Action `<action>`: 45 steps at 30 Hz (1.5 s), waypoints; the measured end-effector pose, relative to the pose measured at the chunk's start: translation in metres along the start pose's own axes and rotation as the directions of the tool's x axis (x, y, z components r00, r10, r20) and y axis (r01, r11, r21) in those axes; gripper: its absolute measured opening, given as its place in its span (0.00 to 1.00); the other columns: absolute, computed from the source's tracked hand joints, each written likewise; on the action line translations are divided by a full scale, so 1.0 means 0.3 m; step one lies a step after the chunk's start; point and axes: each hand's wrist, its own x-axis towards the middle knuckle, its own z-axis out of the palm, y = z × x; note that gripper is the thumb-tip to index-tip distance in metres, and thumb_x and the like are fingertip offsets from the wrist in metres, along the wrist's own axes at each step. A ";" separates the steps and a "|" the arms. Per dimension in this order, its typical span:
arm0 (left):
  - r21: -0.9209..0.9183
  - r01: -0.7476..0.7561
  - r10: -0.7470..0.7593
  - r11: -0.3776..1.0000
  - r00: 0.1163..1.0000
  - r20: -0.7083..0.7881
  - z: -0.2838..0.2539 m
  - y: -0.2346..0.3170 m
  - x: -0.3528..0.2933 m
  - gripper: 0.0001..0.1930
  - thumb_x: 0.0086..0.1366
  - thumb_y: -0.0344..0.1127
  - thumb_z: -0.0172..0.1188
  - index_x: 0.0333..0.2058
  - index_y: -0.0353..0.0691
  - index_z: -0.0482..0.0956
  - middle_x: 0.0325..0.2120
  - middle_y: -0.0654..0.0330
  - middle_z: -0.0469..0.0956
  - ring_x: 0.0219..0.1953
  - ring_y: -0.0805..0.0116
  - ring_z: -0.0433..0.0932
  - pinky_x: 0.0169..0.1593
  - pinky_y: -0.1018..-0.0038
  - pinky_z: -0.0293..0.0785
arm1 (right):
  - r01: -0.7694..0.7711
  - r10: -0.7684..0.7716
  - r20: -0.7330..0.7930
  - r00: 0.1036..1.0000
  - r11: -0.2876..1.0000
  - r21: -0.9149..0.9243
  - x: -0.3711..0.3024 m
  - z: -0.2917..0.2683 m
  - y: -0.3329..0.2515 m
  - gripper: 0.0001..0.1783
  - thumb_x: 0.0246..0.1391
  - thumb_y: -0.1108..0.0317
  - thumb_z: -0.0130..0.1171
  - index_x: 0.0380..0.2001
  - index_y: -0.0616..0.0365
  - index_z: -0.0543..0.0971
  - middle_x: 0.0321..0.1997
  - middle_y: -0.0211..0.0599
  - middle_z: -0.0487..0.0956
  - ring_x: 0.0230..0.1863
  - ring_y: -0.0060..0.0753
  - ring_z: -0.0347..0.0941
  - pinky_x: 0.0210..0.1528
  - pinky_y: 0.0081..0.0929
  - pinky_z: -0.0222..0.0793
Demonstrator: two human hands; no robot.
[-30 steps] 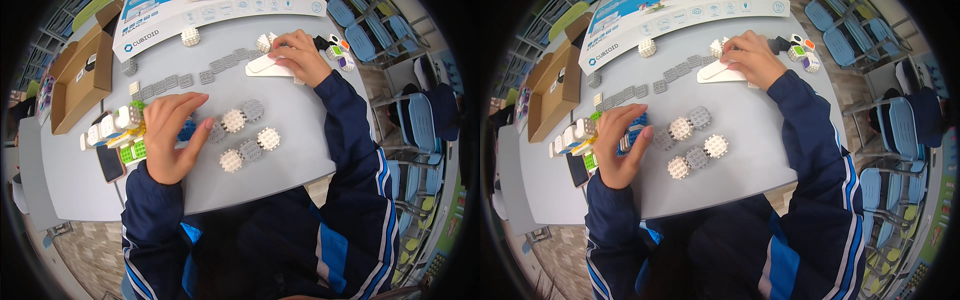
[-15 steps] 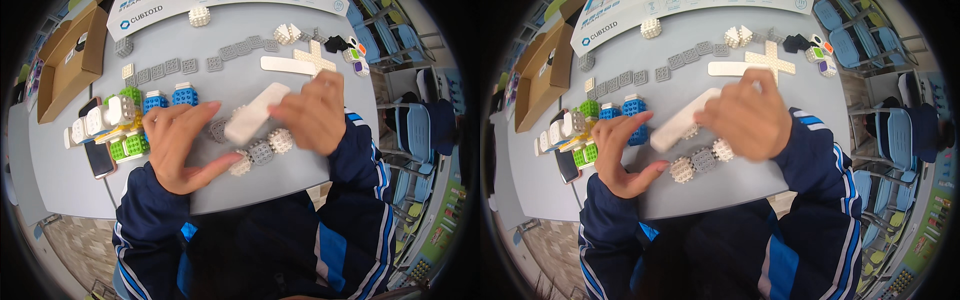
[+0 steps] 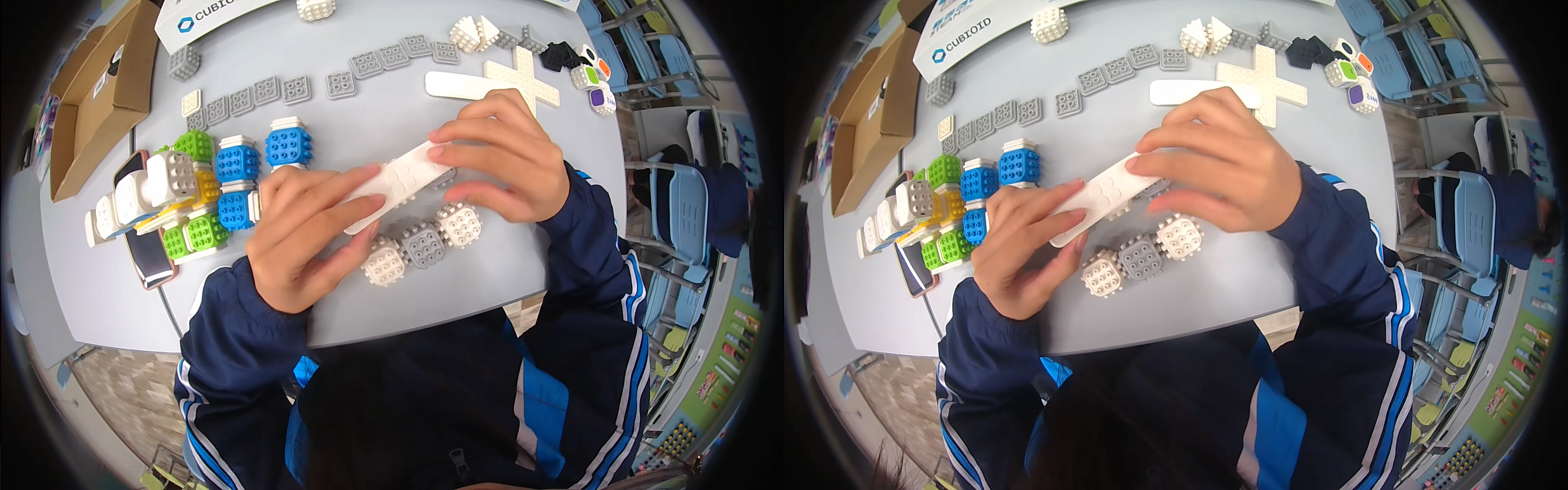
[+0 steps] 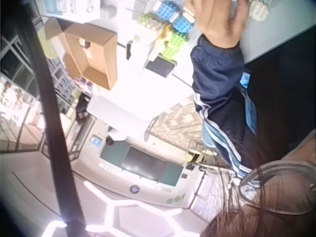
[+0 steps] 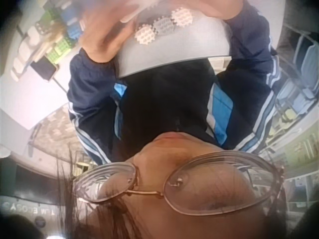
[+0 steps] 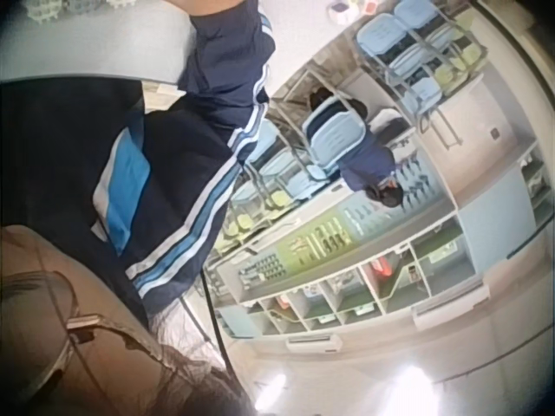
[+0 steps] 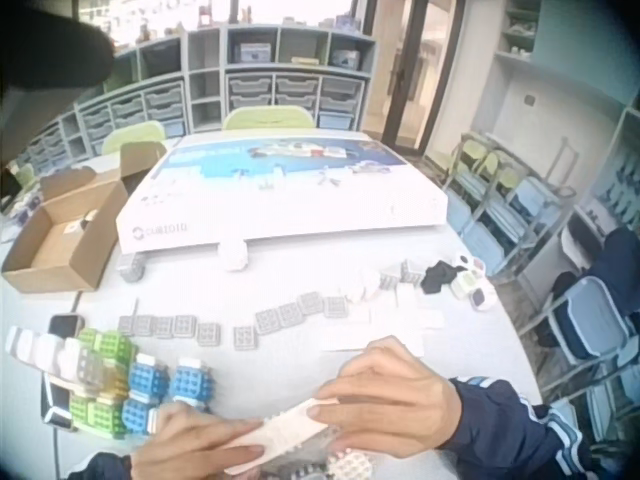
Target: The person assembles interlocking plastic blocks into a multi-colored structure. They connect white, gray, blue, green, and yellow pieces, forming a central body with two long arms and a base, then lift and rotate the completed assembly.
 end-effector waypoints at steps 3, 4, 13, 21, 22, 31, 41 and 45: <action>0.010 -0.007 0.006 1.000 0.999 0.042 -0.001 -0.005 0.001 0.17 0.46 0.21 0.70 0.39 0.34 0.83 0.45 0.50 0.83 0.41 0.59 0.79 0.50 0.65 0.66 | -0.010 0.007 0.032 0.999 0.997 0.071 -0.022 0.006 0.021 0.22 0.36 0.65 0.74 0.38 0.60 0.85 0.45 0.42 0.81 0.40 0.43 0.74 0.43 0.38 0.66; 0.029 -0.015 0.013 0.999 0.999 0.048 0.000 -0.005 -0.001 0.17 0.46 0.22 0.70 0.39 0.35 0.83 0.45 0.50 0.83 0.41 0.59 0.79 0.51 0.65 0.65 | -0.005 0.002 0.040 0.999 0.997 0.080 -0.029 0.008 0.023 0.22 0.36 0.65 0.74 0.39 0.60 0.85 0.45 0.43 0.81 0.40 0.43 0.74 0.43 0.38 0.66; 0.109 -0.048 0.042 0.993 0.998 0.054 0.004 -0.022 0.005 0.16 0.44 0.21 0.69 0.36 0.34 0.84 0.44 0.47 0.82 0.42 0.54 0.78 0.49 0.64 0.71 | -0.005 0.006 -0.002 1.000 0.982 0.191 -0.046 0.059 0.042 0.21 0.39 0.71 0.74 0.41 0.58 0.84 0.46 0.40 0.79 0.42 0.41 0.76 0.43 0.35 0.71; 0.078 0.003 -0.011 0.997 0.994 0.112 -0.001 -0.015 0.006 0.17 0.44 0.20 0.70 0.37 0.33 0.84 0.45 0.46 0.81 0.42 0.53 0.77 0.47 0.65 0.73 | 0.014 -0.005 -0.034 0.999 0.961 0.275 -0.059 0.078 0.050 0.20 0.36 0.76 0.77 0.38 0.65 0.86 0.46 0.48 0.79 0.43 0.49 0.80 0.40 0.34 0.80; 0.082 -0.012 0.003 0.997 0.994 0.109 -0.001 -0.016 0.008 0.17 0.44 0.20 0.70 0.37 0.33 0.84 0.45 0.47 0.80 0.40 0.54 0.76 0.45 0.66 0.74 | 0.011 -0.001 -0.035 0.999 0.956 0.293 -0.058 0.078 0.054 0.20 0.36 0.76 0.77 0.38 0.65 0.86 0.46 0.48 0.80 0.43 0.49 0.80 0.39 0.34 0.81; 0.130 -0.028 0.016 0.991 0.996 0.089 0.002 -0.008 0.019 0.20 0.43 0.22 0.72 0.39 0.33 0.83 0.43 0.46 0.80 0.42 0.51 0.77 0.44 0.66 0.74 | 0.048 -0.036 -0.041 0.999 0.942 0.332 -0.062 0.076 0.079 0.22 0.34 0.76 0.78 0.39 0.66 0.86 0.46 0.45 0.80 0.42 0.48 0.80 0.37 0.32 0.80; 0.152 -0.110 0.089 0.982 0.987 0.135 0.019 -0.023 0.010 0.18 0.44 0.21 0.73 0.36 0.33 0.78 0.42 0.46 0.82 0.42 0.51 0.79 0.45 0.65 0.71 | 0.045 -0.035 -0.036 0.999 0.945 0.324 -0.059 0.069 0.072 0.18 0.33 0.77 0.78 0.34 0.65 0.86 0.40 0.43 0.80 0.41 0.46 0.80 0.37 0.32 0.78; 0.185 -0.081 0.063 0.979 0.993 0.105 0.028 -0.018 0.015 0.18 0.45 0.21 0.74 0.34 0.35 0.76 0.42 0.47 0.82 0.41 0.54 0.79 0.46 0.67 0.70 | -0.067 0.054 0.051 0.997 0.943 0.326 -0.054 0.054 0.063 0.19 0.37 0.76 0.77 0.38 0.63 0.86 0.42 0.42 0.79 0.42 0.40 0.79 0.42 0.29 0.77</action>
